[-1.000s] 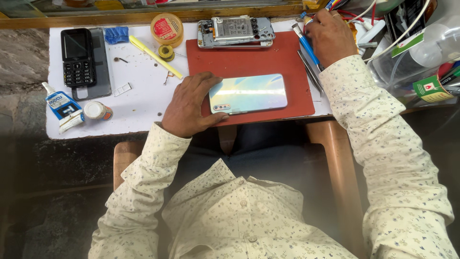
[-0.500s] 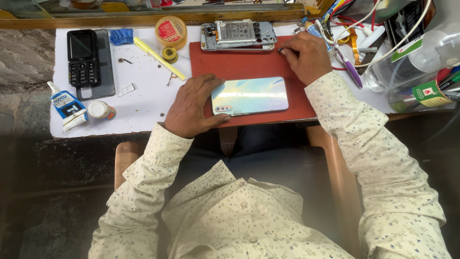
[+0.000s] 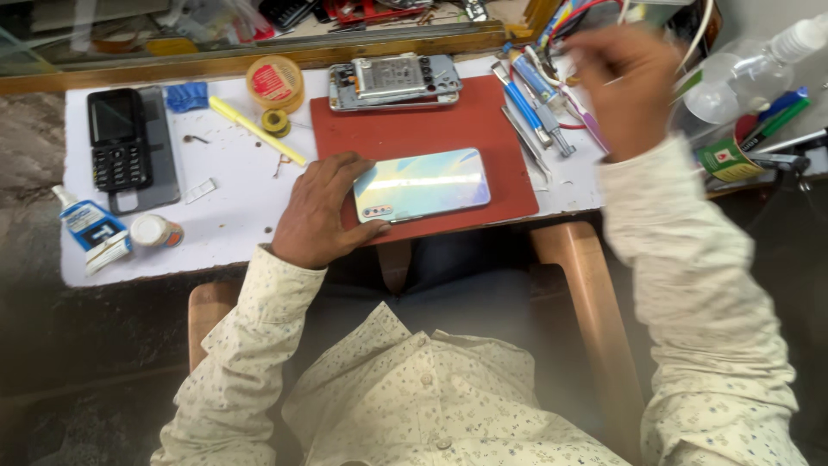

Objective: The person works on a smartphone at a repair bench, prying along the edge of the device, holding and turning the phone, then squeezing adhesive from a tube onto the detached back cover and pressing the cover onto the phone body, pressing around its edges.

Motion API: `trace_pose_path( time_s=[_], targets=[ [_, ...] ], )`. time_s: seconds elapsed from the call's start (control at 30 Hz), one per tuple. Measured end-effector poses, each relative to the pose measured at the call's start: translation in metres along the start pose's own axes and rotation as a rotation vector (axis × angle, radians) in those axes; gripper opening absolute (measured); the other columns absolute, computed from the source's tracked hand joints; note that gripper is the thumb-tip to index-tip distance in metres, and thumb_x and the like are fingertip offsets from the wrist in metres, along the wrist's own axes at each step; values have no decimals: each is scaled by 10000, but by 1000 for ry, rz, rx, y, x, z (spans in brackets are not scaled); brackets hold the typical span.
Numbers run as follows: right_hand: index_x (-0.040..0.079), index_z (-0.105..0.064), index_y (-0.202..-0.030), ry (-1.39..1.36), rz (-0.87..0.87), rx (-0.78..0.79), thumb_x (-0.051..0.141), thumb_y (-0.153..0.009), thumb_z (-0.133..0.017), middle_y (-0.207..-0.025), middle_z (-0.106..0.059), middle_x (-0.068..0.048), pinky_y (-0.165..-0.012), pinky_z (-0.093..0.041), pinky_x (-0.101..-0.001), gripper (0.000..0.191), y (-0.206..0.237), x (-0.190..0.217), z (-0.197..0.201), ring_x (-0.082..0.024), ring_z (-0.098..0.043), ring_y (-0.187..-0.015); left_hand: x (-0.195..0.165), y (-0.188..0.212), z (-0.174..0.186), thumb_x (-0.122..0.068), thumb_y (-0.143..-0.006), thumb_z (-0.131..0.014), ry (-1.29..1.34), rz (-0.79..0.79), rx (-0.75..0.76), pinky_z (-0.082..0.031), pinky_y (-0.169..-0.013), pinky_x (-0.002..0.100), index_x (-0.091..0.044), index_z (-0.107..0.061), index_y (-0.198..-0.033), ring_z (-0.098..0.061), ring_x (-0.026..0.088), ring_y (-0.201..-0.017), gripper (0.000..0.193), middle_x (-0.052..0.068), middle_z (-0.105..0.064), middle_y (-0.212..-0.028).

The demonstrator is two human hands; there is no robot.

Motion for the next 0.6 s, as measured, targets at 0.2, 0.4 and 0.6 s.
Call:
trace_pose_path(
  time_s=[0.2, 0.4, 0.6],
  targets=[
    [-39, -747, -1132, 487, -422, -303, -30, -1020, -721, -1015, -728, -110, -778, -535, -273, 115, -1, -92, 146, -158, -684, -864, 1, 1, -3, -334, -713, -887, -3, 23, 22, -414, -1071, 477, -63, -575, -1362, -526, 378, -1266, 769, 173, -569, -1378],
    [-39, -728, -1162, 680, -724, -113, -4, -1023, -707, -1039, -720, -111, -800, -538, -285, 145, 6, -154, 181, -169, -681, -895, -2, -1, -1, -339, -704, -891, -15, 10, 5, -410, -1074, 484, -60, -572, -1360, -519, 383, -1280, 781, 182, -564, -1380],
    [-40, -710, -1193, 662, -717, -124, 21, -1025, -694, -1063, -712, -112, -822, -541, -298, 179, 6, -146, 177, -181, -678, -927, -2, -2, -2, -340, -660, -904, -20, -4, 30, -406, -1059, 489, -57, -558, -1373, -508, 385, -1272, 842, 193, -552, -1376]
  ],
)
Point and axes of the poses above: each hand's wrist, its own y-axis away from the middle knuckle, its own z-axis out of the back of the hand, x = y × z, the point moved 5 cm from there along -y, towards the middle knuckle
